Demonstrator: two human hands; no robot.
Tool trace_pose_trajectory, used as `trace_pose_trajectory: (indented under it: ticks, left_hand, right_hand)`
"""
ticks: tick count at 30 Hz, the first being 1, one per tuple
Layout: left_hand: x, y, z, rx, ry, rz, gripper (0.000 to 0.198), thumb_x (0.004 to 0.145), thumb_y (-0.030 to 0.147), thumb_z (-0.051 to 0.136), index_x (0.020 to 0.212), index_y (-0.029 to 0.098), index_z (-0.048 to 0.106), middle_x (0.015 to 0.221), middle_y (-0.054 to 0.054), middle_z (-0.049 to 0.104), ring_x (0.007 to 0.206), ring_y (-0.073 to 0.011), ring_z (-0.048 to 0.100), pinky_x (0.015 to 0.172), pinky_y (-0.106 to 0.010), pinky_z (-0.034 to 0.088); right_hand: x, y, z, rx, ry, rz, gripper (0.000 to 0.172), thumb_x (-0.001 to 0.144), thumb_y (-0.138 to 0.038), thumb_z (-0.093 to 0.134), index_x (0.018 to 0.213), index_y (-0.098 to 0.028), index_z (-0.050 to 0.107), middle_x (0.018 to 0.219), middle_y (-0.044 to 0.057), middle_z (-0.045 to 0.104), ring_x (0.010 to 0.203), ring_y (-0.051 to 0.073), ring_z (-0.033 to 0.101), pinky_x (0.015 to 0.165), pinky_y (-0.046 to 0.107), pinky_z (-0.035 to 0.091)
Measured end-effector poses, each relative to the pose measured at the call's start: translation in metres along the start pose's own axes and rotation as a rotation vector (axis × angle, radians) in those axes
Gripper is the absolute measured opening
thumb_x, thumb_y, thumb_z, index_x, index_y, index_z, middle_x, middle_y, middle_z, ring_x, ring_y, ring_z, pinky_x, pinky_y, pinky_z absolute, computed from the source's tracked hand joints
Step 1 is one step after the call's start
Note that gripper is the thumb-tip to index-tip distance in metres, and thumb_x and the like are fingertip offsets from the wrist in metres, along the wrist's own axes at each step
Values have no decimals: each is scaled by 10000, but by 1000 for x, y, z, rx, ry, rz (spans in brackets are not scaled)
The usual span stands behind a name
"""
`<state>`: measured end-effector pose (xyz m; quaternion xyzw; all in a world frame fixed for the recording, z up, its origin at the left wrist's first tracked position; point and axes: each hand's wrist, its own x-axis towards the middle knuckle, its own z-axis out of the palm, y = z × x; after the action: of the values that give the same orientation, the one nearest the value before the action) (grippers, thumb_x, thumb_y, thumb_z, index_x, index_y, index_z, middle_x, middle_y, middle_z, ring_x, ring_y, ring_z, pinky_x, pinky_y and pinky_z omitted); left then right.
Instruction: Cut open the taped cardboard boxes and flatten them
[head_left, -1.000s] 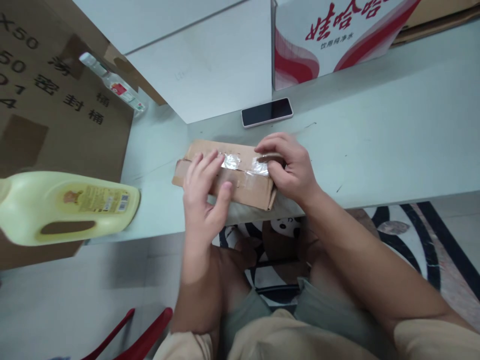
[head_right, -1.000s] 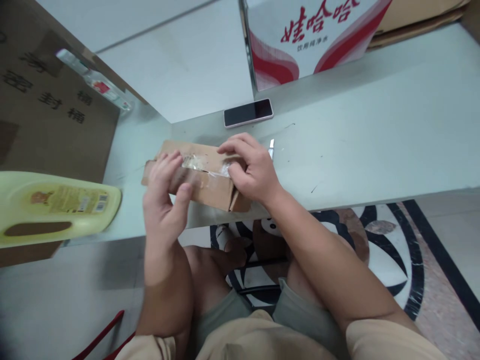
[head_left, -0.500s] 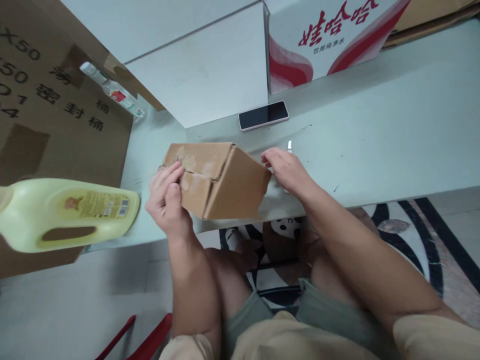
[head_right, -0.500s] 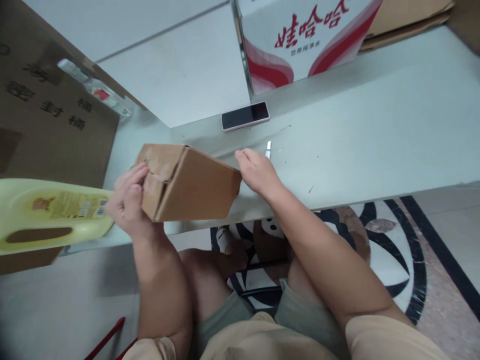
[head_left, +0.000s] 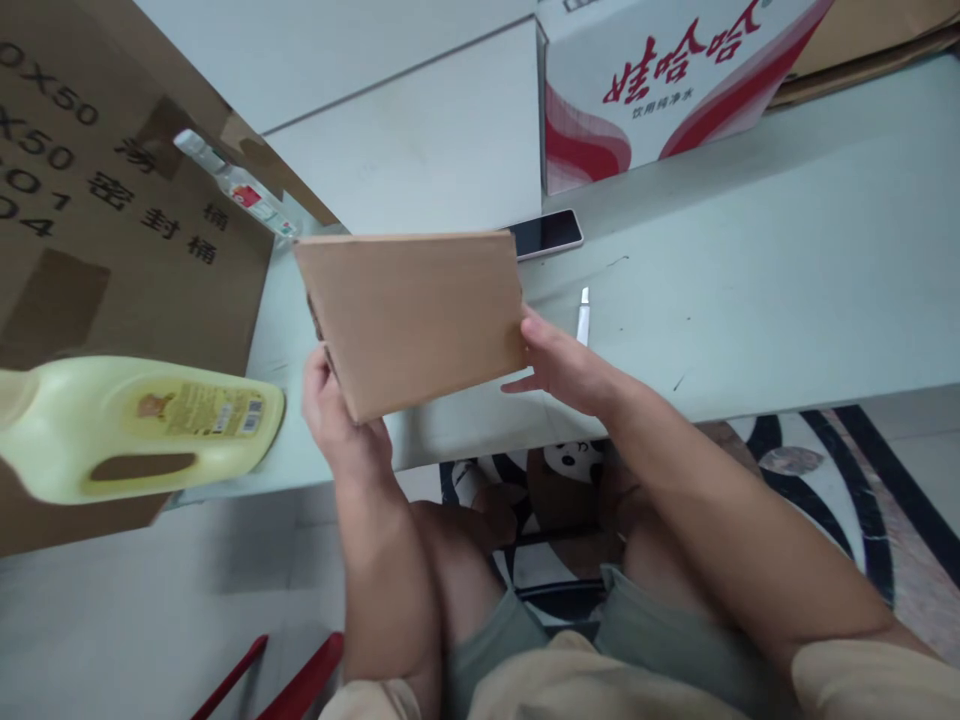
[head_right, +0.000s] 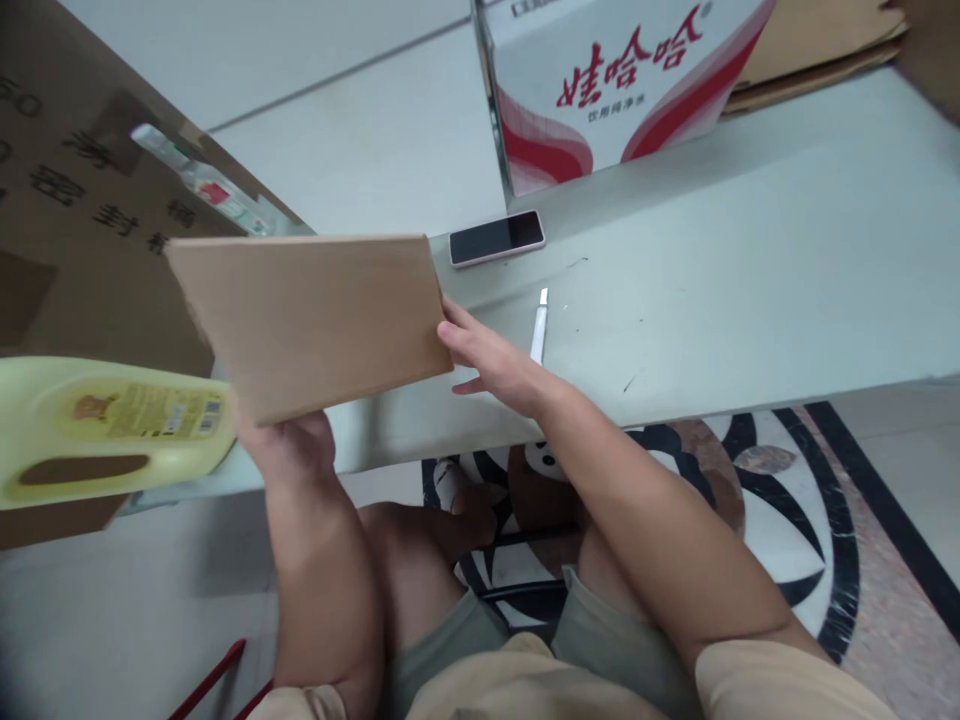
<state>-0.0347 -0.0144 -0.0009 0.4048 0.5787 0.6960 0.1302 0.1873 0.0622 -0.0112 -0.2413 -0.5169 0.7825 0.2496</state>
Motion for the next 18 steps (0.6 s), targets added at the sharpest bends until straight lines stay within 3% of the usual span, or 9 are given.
trace_pose_trajectory:
  ticks: [2, 3, 8, 13, 16, 18]
  left_hand:
    - [-3, -2, 3, -85, -76, -67, 414, 840, 582, 573, 1015, 224, 686, 1091, -58, 705, 1167, -253, 630, 1003, -382, 511]
    - [-5, -3, 4, -88, -122, -121, 460, 844, 630, 545, 1036, 234, 682, 1097, -64, 708, 1171, -261, 631, 980, -376, 524]
    - [-9, -3, 1, -81, -254, -350, 649, 881, 742, 370, 1159, 236, 666, 1158, -113, 722, 1129, -293, 672, 835, -369, 585]
    - [-9, -10, -1, -186, -367, -602, 423, 810, 478, 571, 1114, 215, 701, 1009, -88, 753, 784, -224, 713, 561, -297, 560]
    - [-13, -16, 1, -150, -526, -742, 391, 741, 374, 635, 1077, 193, 725, 945, -90, 763, 698, -220, 701, 539, -313, 561]
    - [-17, -20, 3, -59, -621, -808, 362, 741, 376, 657, 1029, 176, 746, 940, -107, 771, 746, -248, 719, 601, -349, 593]
  right_hand:
    - [0, -2, 0, -29, 5, -85, 799, 866, -733, 513, 1573, -469, 251, 1674, -2, 302, 1460, 330, 413, 1035, 571, 506]
    - [0, -2, -1, -58, 30, -152, 779, 874, -714, 517, 1569, -449, 284, 1662, 1, 331, 1457, 317, 421, 1038, 552, 511]
    - [3, 1, -4, -262, 326, -477, 581, 955, -688, 363, 1296, -305, 637, 1564, 13, 491, 1482, 261, 412, 1155, 483, 428]
    - [-1, -3, -3, -369, 505, -606, 443, 994, -551, 378, 974, -260, 711, 1395, 18, 640, 1450, 246, 456, 1236, 509, 310]
    - [-4, -6, -3, -376, 524, -650, 324, 973, -449, 442, 920, -256, 697, 1331, 21, 674, 1418, 246, 489, 1241, 517, 297]
    - [-4, -6, -3, -400, 535, -626, 261, 947, -388, 470, 913, -256, 693, 1391, 14, 631, 1432, 247, 471, 1225, 517, 321]
